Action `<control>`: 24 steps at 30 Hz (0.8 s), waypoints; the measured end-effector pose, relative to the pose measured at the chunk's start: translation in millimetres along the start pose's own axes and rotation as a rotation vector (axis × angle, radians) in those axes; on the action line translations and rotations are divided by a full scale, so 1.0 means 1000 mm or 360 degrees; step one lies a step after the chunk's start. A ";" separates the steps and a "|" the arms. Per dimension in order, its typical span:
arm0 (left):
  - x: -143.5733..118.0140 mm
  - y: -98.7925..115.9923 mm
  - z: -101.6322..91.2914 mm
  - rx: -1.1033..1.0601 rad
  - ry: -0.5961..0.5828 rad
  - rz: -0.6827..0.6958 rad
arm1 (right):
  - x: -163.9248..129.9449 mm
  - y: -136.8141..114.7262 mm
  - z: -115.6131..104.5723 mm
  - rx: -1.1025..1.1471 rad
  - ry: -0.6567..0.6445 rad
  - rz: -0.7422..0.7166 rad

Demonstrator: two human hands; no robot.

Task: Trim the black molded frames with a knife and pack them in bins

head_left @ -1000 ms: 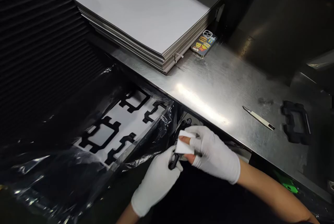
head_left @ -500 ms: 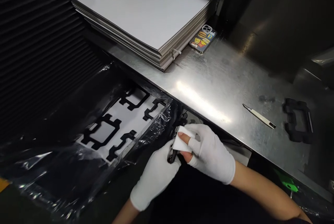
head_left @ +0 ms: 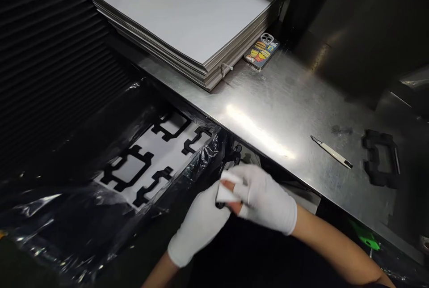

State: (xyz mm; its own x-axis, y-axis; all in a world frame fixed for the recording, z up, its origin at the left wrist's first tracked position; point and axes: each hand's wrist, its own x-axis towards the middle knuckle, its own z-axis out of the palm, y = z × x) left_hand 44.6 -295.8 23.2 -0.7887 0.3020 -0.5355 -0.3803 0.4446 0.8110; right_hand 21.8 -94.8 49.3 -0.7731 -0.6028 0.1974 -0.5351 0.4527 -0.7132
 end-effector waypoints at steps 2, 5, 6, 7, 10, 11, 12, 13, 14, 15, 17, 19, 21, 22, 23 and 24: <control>0.001 -0.001 0.001 0.0067 0.0059 -0.0057 | 0.001 0.001 -0.001 -0.0100 0.0129 0.0091; 0.001 -0.002 0.001 -0.0032 0.0000 0.0048 | 0.002 0.002 0.001 0.0101 0.0001 -0.0059; 0.001 -0.003 0.001 -0.0049 -0.0001 0.0064 | 0.002 0.002 0.003 0.0142 -0.0081 -0.0094; 0.001 -0.003 0.001 -0.0032 0.0009 0.0050 | 0.002 0.003 0.004 0.0112 -0.0118 -0.0093; 0.002 -0.002 0.001 0.0107 0.0096 -0.0073 | 0.001 0.005 0.006 -0.0177 0.0034 0.0083; 0.002 -0.003 0.001 0.0120 0.0105 -0.0085 | 0.001 0.004 0.006 -0.0196 0.0087 0.0100; 0.002 -0.003 0.001 0.0103 0.0090 -0.0062 | 0.001 0.004 0.007 -0.0146 0.0095 0.0073; 0.002 -0.004 0.001 0.0062 0.0065 -0.0018 | 0.001 0.004 0.007 -0.0056 0.0062 0.0014; 0.003 -0.005 0.001 0.0018 0.0041 0.0026 | 0.001 0.003 0.008 0.0031 0.0006 -0.0046; 0.004 -0.006 0.000 -0.0002 0.0022 0.0049 | 0.001 0.003 0.009 0.0064 -0.0038 -0.0084; 0.005 -0.008 0.000 0.0046 0.0022 0.0012 | 0.000 0.005 0.011 -0.0035 -0.0030 -0.0044; 0.006 -0.007 0.000 0.0122 0.0067 -0.0072 | 0.000 0.006 0.012 -0.0190 0.0090 0.0091; 0.006 -0.006 -0.001 0.0080 0.0052 -0.0078 | -0.001 0.005 0.012 -0.0136 0.0105 0.0114; 0.006 -0.006 -0.002 0.0018 0.0023 -0.0045 | -0.001 0.005 0.013 -0.0047 0.0058 0.0067; 0.006 -0.005 -0.002 -0.0036 0.0004 -0.0018 | -0.002 0.004 0.013 0.0032 -0.0009 0.0019; 0.006 -0.005 -0.002 -0.0062 -0.0002 -0.0018 | -0.002 0.004 0.013 0.0078 -0.0059 -0.0001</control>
State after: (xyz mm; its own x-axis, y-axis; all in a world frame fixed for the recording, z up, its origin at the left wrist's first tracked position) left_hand 40.8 -297.9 16.5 -0.7836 0.2985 -0.5449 -0.4076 0.4150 0.8134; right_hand 25.6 -100.7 37.6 -0.7589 -0.6277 0.1736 -0.5178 0.4198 -0.7454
